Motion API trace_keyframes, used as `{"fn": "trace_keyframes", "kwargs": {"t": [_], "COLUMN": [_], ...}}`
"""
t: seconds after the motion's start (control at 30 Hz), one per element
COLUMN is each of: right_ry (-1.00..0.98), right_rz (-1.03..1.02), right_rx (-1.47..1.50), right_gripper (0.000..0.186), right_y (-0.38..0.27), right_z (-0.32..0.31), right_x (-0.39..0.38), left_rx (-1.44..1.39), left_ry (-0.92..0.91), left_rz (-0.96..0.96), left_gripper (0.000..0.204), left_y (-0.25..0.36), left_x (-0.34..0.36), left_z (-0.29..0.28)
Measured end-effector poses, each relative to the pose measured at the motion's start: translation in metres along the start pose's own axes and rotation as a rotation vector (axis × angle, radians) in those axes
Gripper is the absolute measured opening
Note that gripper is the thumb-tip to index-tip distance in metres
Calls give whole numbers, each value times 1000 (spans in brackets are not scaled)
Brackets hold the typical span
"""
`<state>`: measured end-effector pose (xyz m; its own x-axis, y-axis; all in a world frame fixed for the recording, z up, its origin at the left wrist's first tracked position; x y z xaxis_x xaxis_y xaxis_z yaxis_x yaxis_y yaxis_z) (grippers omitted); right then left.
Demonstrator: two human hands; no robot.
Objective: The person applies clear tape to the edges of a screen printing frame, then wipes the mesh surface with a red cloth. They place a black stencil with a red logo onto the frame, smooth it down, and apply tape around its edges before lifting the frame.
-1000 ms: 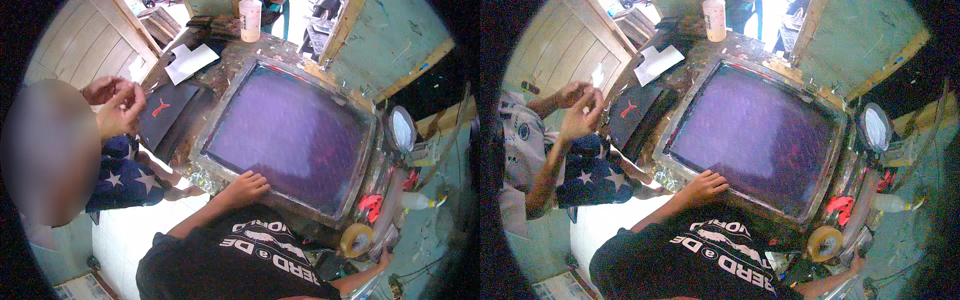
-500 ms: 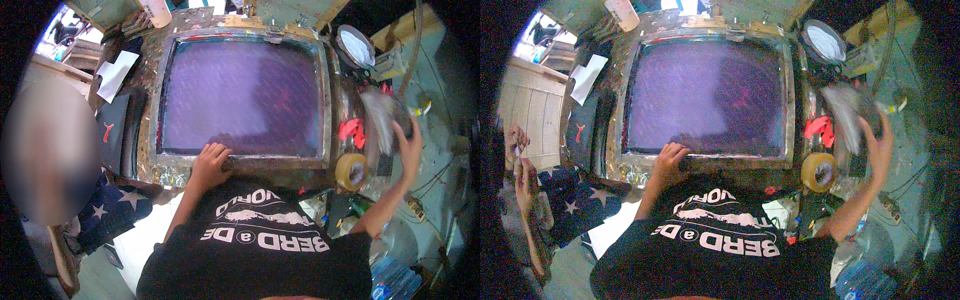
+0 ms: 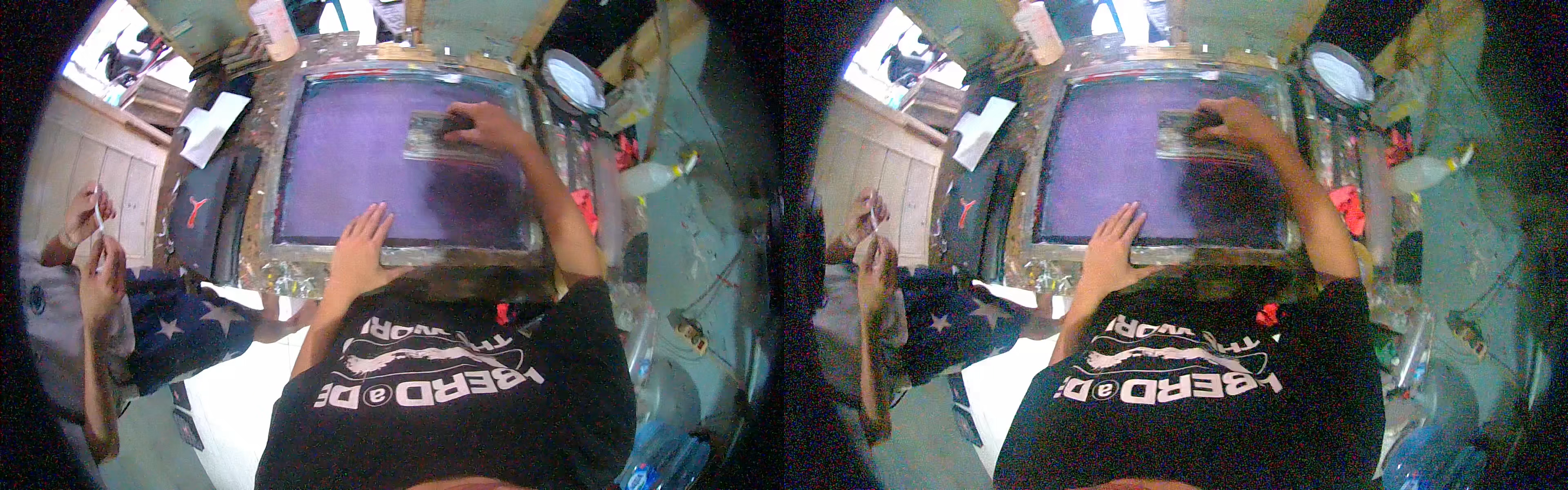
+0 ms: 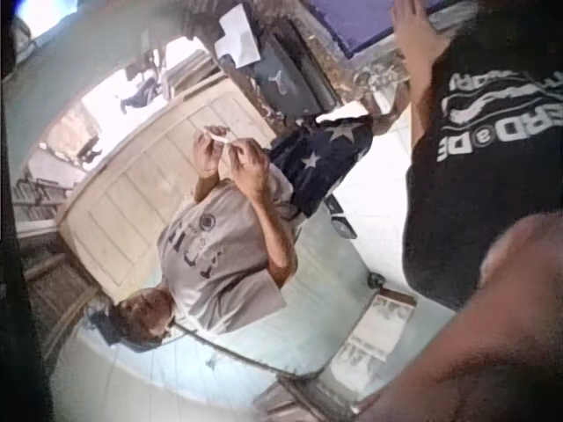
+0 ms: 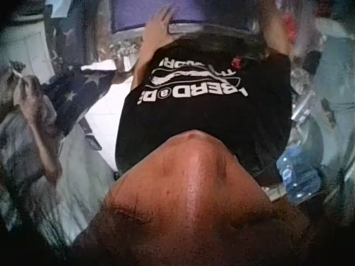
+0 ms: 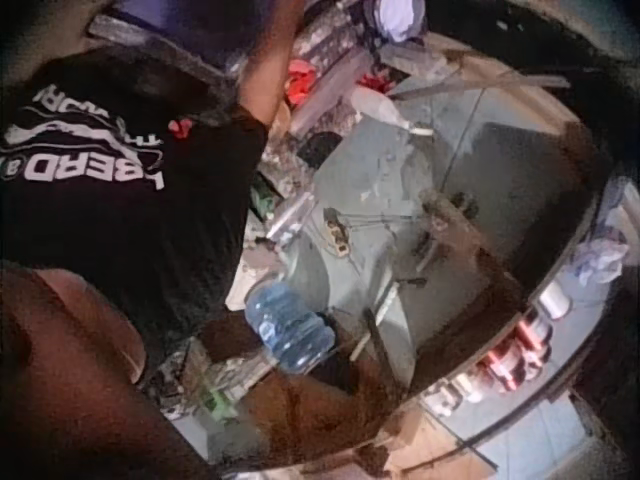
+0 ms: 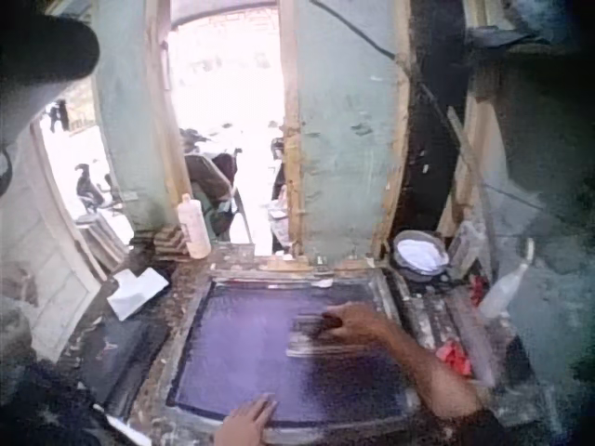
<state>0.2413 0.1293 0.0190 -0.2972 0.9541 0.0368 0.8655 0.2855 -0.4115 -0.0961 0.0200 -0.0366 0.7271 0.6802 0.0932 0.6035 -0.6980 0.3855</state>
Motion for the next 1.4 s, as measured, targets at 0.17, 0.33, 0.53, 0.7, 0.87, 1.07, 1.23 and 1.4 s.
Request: {"fn": "trace_keyframes", "kwargs": {"t": [0.17, 0.33, 0.53, 0.7, 0.87, 1.07, 1.23, 1.4], "right_ry": [365, 931, 872, 823, 692, 701, 405, 698], "right_rz": [202, 1089, 1408, 1512, 1396, 1206, 1424, 1084], "right_rx": [-8, -202, -214, 148, -63, -398, -684, -411], "right_gripper": [53, 72, 65, 75, 82, 76, 69, 38], "right_y": [5, 38, 180, 201, 190, 232, 286, 162], "right_z": [-83, -170, -58, -23, -33, -5, -99, -49], "right_x": [-97, -355, -581, -578, -575, -651, -644, -389], "left_rx": [52, 71, 97, 98, 16, 6, -74, -169], "left_ry": [7, 3, -99, -206, -231, -257, -169, -15], "left_rz": [3, 14, 20, -57, -64, -41, -8, 24], "left_gripper": [97, 95, 96, 107, 114, 110, 104, 90], "left_y": [1, 6, 5, 0, -11, -3, -8, -11], "left_x": [-2, 4, 7, 8, 2, 3, -3, -35], "left_z": [4, 11, 9, 3, 10, -10, 14, -30]}}
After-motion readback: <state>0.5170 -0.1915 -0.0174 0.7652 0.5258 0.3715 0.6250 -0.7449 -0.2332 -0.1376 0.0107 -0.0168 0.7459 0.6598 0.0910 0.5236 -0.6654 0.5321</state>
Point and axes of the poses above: each hand's wrist, its own x-axis towards the middle knuckle, its own z-axis out of the palm, y = z × x, the point moved 3 cm from there along x, towards the middle knuckle
